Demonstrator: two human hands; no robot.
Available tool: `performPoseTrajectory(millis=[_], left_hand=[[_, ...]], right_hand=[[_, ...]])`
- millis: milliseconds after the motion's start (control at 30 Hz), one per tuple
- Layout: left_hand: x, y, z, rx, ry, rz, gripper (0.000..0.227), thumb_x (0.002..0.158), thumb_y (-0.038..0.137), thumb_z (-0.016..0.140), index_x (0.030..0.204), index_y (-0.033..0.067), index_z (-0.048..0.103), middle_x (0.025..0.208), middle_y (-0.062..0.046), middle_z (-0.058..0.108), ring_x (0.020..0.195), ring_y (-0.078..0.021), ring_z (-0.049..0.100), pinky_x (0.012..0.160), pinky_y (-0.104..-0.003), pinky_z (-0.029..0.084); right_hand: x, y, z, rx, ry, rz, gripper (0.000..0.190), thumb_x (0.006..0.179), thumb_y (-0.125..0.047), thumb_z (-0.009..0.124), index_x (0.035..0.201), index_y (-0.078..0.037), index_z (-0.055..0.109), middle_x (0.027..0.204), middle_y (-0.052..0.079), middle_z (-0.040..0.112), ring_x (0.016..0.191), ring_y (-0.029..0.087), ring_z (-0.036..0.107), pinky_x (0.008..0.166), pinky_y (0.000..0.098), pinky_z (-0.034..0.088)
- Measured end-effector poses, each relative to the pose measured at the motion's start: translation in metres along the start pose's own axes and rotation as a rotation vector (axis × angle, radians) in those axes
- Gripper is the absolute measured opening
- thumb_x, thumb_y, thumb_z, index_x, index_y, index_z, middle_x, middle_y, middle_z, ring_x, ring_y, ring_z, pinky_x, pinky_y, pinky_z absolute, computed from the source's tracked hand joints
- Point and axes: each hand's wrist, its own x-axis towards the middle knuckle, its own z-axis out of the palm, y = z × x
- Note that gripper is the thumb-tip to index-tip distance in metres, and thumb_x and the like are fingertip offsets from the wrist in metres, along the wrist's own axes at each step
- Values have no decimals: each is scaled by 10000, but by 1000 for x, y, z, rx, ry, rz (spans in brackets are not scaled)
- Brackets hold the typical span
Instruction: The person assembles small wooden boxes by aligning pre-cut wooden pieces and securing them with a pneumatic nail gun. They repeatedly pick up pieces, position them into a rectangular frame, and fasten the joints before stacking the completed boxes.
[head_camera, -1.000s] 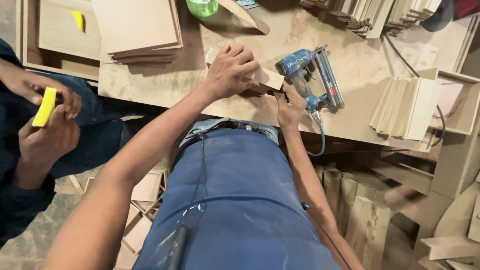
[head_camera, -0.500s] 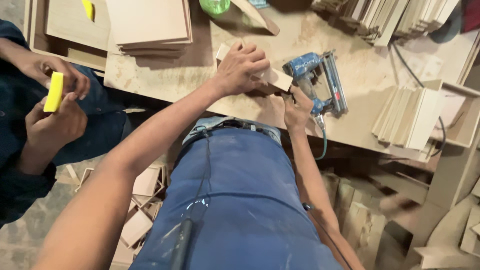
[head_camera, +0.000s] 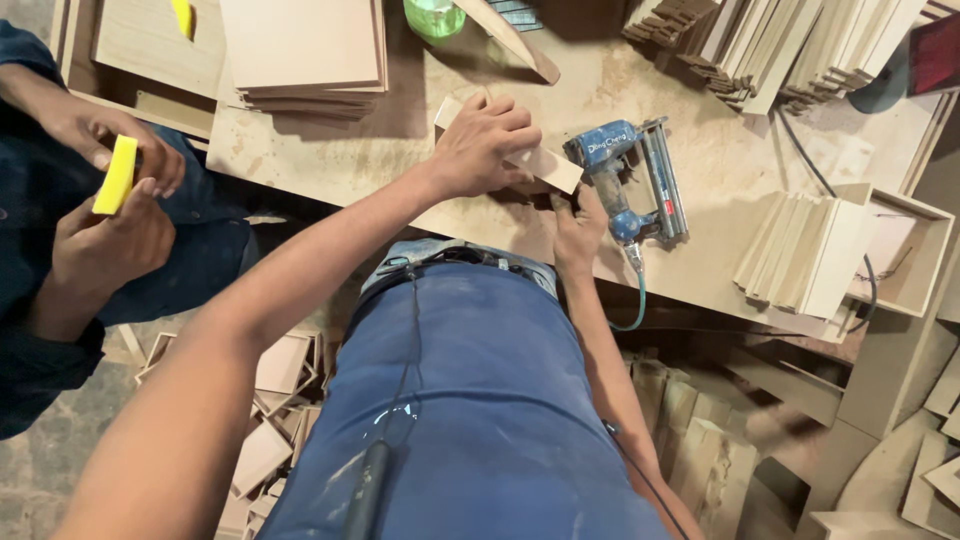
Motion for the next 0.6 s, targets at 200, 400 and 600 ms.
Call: performPoseTrajectory(millis=[200,400,600], left_hand=[[-2,2,-1,-13,21,-11,445,709,357,898,992,146,627,982,-16,591,991,-231,562,834,-424,380],[-1,6,5,44,63,-36,366,786,385,862,966,168,629,945,4,589,962,-218,564,835,-423,382],[-2,4,9,70,104,-7,336,814,411,815,955,173,625,939,5,585,966,-218,569,857,-426,396]], right_hand=[[-2,9,-2,-77,15,-84,220,1003,53,670,1220,81,677,1080,71,709,991,143,670,880,293,564],[-5,4,-1,-108,36,-78,299,939,87,639,1235,73,680,1095,61,715,1001,125,663,891,277,555],[-6,7,0,-99,32,-37,259,977,63,674,1236,53,680,1077,43,720,981,98,657,866,264,553]])
